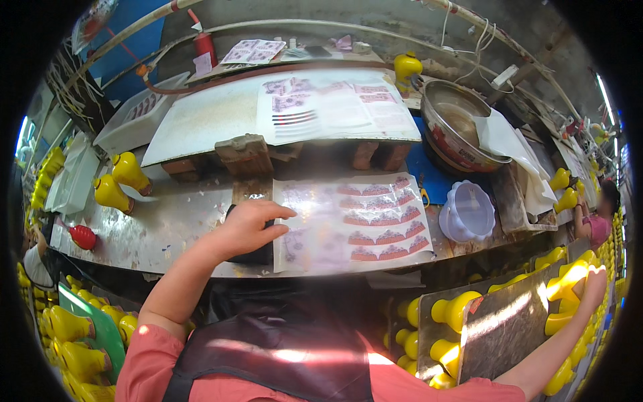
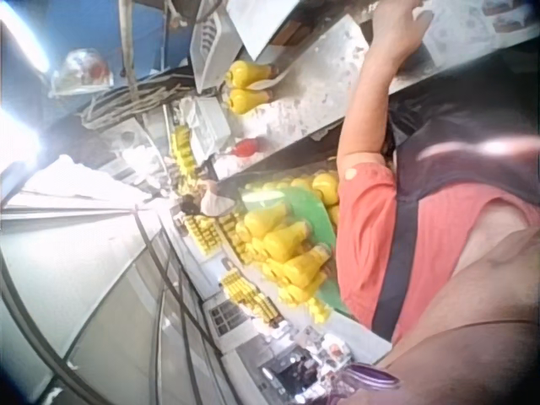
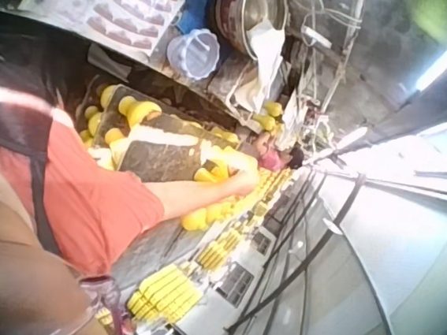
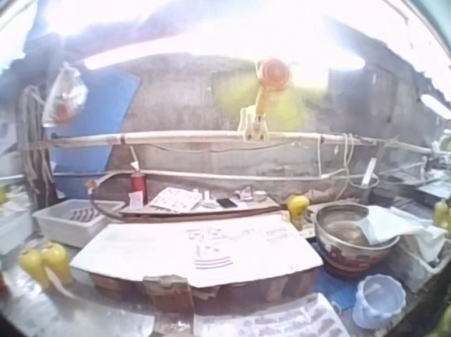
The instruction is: The person applies a decorative sticker to a yellow ceramic vase, smooths it with a cloth, and then places a plastic cap on the vase neck. The person then picks up another yellow vase and applies a second sticker.
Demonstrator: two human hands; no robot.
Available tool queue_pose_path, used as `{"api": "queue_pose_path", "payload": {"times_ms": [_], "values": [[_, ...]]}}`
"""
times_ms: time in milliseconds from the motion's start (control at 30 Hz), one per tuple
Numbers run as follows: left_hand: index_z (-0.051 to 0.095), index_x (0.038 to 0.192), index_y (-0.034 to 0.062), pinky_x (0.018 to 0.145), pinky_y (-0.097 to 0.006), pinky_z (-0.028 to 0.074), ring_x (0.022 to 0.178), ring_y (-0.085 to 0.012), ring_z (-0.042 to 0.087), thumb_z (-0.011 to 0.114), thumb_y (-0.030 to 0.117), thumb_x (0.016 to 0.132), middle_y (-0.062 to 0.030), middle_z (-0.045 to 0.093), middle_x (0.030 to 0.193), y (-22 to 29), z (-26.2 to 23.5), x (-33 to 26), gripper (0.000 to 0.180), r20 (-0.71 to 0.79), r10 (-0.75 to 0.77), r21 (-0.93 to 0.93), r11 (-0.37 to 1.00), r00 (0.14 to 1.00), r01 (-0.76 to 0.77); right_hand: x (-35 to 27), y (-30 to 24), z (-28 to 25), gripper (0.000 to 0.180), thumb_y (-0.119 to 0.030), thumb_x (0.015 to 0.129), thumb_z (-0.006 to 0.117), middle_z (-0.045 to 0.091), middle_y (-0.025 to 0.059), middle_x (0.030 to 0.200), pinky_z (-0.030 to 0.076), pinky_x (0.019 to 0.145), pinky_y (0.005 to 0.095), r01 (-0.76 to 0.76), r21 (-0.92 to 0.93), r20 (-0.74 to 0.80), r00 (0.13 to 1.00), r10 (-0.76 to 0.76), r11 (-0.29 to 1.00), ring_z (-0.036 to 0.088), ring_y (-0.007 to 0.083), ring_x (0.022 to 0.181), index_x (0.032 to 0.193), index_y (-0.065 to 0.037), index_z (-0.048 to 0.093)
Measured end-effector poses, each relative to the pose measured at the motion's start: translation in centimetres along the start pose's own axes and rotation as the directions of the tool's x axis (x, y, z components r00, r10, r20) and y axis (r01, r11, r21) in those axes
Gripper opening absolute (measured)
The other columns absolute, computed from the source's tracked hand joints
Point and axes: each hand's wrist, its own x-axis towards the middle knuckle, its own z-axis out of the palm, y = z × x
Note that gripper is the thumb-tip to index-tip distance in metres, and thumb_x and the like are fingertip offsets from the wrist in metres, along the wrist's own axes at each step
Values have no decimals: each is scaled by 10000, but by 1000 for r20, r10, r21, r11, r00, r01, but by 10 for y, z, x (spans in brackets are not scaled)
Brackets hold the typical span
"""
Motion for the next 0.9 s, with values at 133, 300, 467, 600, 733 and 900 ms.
{"api": "queue_pose_path", "payload": {"times_ms": [133, 300, 467, 600, 733, 900], "values": [[730, 1183, 100, 892, -442, 532, 1036, -352, 668, 740, 170, 877, -130, 723, 1085, 12, 0, 13, 314, -4, 178, -44, 983, 984, -178, -49, -66, -61, 332, -321, 1000, 592, 690, 242, 1041, 513, 861, 461, 70, 179, -90, 994, -55, 981, 655, 437, 971, 1068, 4, 608], [629, 1310, 70, 964, -458, 515, 1159, -366, 621, 750, 195, 863, -155, 644, 1270, 44, 0, 32, 480, -68, 352, -190, 914, 934, -358, -155, -185, -186, 193, -227, 988, 599, 634, 96, 906, 491, 760, 351, 337, 603, -222, 941, -254, 723, 621, 217, 837, 976, -34, 605], [343, 1576, 100, 1058, -481, 483, 1279, -432, 549, 828, 157, 789, -232, 478, 1473, 75, 4, 34, 927, -270, 493, -201, 811, 827, -549, -277, -332, -274, 115, -128, 927, 612, 568, 10, 871, 430, 694, 266, 420, 878, -230, 790, -568, 229, 510, 90, 750, 970, -21, 610], [146, 1638, 105, 1092, -478, 465, 1327, -471, 518, 887, 199, 732, -274, 392, 1543, 60, 7, 8, 1174, -436, 396, -207, 830, 808, -518, -344, -441, -314, 141, -114, 919, 600, 611, 16, 830, 444, 593, 245, 135, 988, -18, 566, -824, 71, 550, 88, 670, 1022, -25, 636], [-9, 1648, 70, 1116, -460, 450, 1363, -455, 508, 873, 224, 751, -272, 384, 1563, 9, 10, -30, 1267, -524, 92, -393, 856, 847, -336, -377, -543, -322, 273, -169, 974, 570, 650, 46, 758, 423, 374, 262, 72, 997, -55, 326, -944, -33, 563, 107, 447, 1202, -32, 631], [-171, 1623, 69, 1201, -454, 324, 1457, -377, 392, 671, 122, 927, -238, 320, 1596, -40, 18, -51, 1094, -410, -381, -705, 709, 829, -22, -436, -642, -246, 517, -272, 1034, 578, 717, 193, 1058, 573, 695, 342, 242, 967, -154, 319, -935, -76, 714, 263, 795, 1473, -16, 484]]}}
